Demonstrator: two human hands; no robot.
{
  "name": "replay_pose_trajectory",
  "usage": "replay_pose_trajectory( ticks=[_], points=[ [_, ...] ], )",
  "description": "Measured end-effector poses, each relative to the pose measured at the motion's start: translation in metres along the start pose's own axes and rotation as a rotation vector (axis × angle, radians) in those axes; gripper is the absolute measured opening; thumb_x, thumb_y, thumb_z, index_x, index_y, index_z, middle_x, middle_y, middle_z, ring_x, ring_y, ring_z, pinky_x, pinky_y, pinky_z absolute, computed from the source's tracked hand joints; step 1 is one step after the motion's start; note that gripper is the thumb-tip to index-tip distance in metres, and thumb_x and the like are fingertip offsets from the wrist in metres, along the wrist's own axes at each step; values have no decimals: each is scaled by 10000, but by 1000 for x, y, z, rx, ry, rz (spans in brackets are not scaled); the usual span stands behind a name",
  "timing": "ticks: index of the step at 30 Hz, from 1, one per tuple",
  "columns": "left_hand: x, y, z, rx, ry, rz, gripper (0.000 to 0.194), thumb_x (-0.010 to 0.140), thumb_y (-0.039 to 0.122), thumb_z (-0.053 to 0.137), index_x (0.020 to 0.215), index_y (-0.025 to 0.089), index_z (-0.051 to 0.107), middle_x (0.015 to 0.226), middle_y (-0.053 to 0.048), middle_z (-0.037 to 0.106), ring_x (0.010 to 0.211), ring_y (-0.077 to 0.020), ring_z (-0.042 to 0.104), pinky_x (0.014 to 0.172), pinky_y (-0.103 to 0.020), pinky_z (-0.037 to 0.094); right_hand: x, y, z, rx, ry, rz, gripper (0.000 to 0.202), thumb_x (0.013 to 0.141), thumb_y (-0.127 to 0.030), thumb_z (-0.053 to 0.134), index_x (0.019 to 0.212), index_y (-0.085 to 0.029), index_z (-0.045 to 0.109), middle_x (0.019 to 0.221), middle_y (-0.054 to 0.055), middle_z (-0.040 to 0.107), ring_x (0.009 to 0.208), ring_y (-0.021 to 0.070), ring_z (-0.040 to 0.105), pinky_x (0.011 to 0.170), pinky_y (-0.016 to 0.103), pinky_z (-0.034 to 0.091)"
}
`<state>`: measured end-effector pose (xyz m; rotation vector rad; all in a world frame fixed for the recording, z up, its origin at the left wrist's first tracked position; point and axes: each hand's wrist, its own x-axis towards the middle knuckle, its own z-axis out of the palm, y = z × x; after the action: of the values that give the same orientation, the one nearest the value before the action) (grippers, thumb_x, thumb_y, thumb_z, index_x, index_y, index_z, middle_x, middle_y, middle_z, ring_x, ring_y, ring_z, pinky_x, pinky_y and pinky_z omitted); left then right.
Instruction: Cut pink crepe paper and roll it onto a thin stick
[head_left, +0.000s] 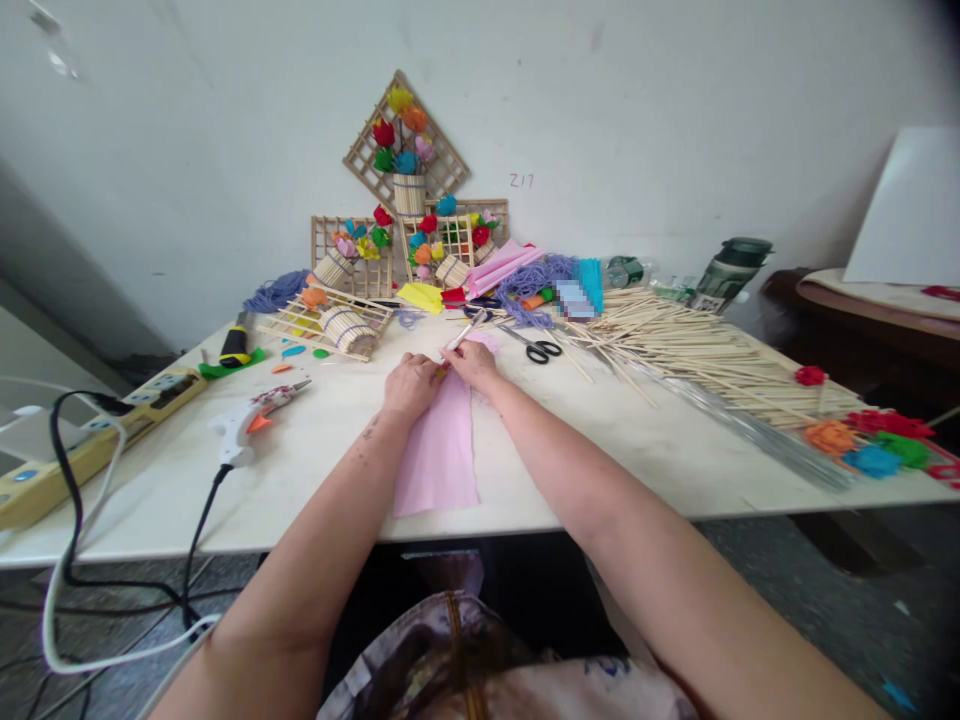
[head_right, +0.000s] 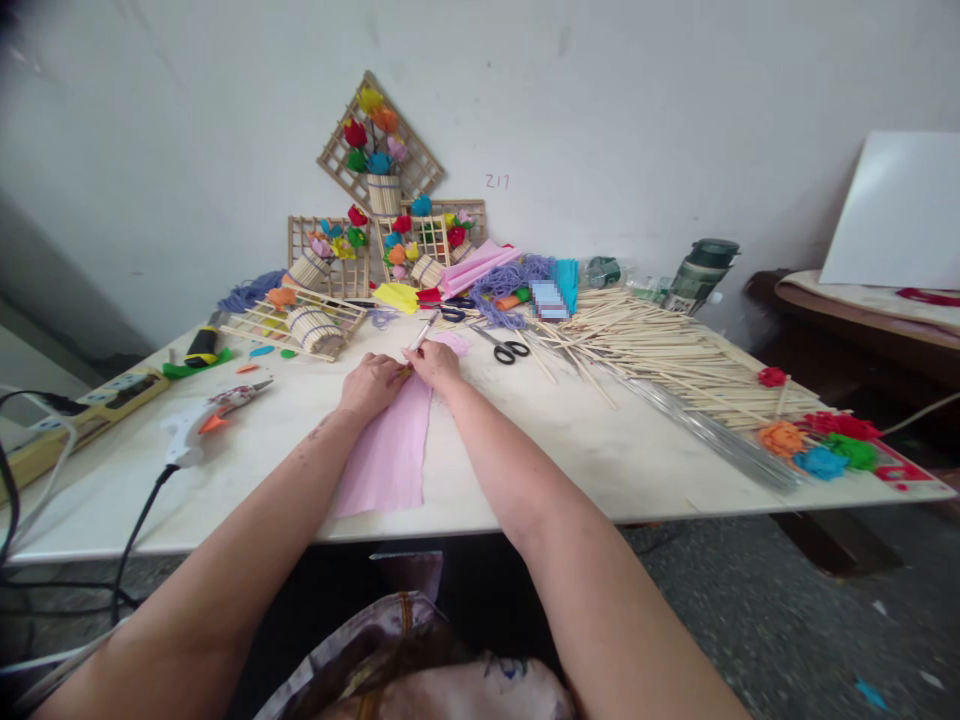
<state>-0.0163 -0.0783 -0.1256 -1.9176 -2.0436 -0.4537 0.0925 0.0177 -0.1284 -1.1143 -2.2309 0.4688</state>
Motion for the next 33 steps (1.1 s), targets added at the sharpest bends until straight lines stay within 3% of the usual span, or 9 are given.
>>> replay_pose_trajectory(
  ticks=[8, 17, 25, 33],
  points=[
    [2, -3, 0, 56, -10, 54, 299, 862, 263, 401, 882, 226, 696, 949, -46, 657, 926, -203, 516, 651, -290, 426, 3, 4, 3, 50, 45, 62, 341, 820, -468, 451, 804, -199, 660, 798, 41, 688, 772, 147, 618, 672, 217, 414],
    [3, -16, -11, 115, 106, -115, 361, 877, 255, 337, 884, 189, 691, 991, -83, 648, 980, -238, 491, 690, -333, 407, 2, 4, 2, 84, 64, 87, 327, 830, -456, 440, 838, -209, 655, 819, 23, 684, 772, 133, 618, 685, 212, 415],
    [-1, -7, -11, 149, -8, 64, 307, 828, 223, 399, 820, 169, 701, 916, -99, 663, 967, -250, 477, 670, -342, 403, 2, 4, 2, 53, 64, 99, 356, 823, -484, 431, 813, -206, 654, 790, 31, 685, 766, 139, 616, 670, 215, 412],
    [0, -7, -7, 130, 14, 100, 359, 848, 238, 354, 828, 160, 704, 878, -117, 662, 940, -258, 486, 667, -350, 400, 2, 5, 3, 34, 66, 85, 362, 826, -485, 426, 829, -208, 658, 811, 29, 688, 779, 137, 613, 665, 211, 408]
  ],
)
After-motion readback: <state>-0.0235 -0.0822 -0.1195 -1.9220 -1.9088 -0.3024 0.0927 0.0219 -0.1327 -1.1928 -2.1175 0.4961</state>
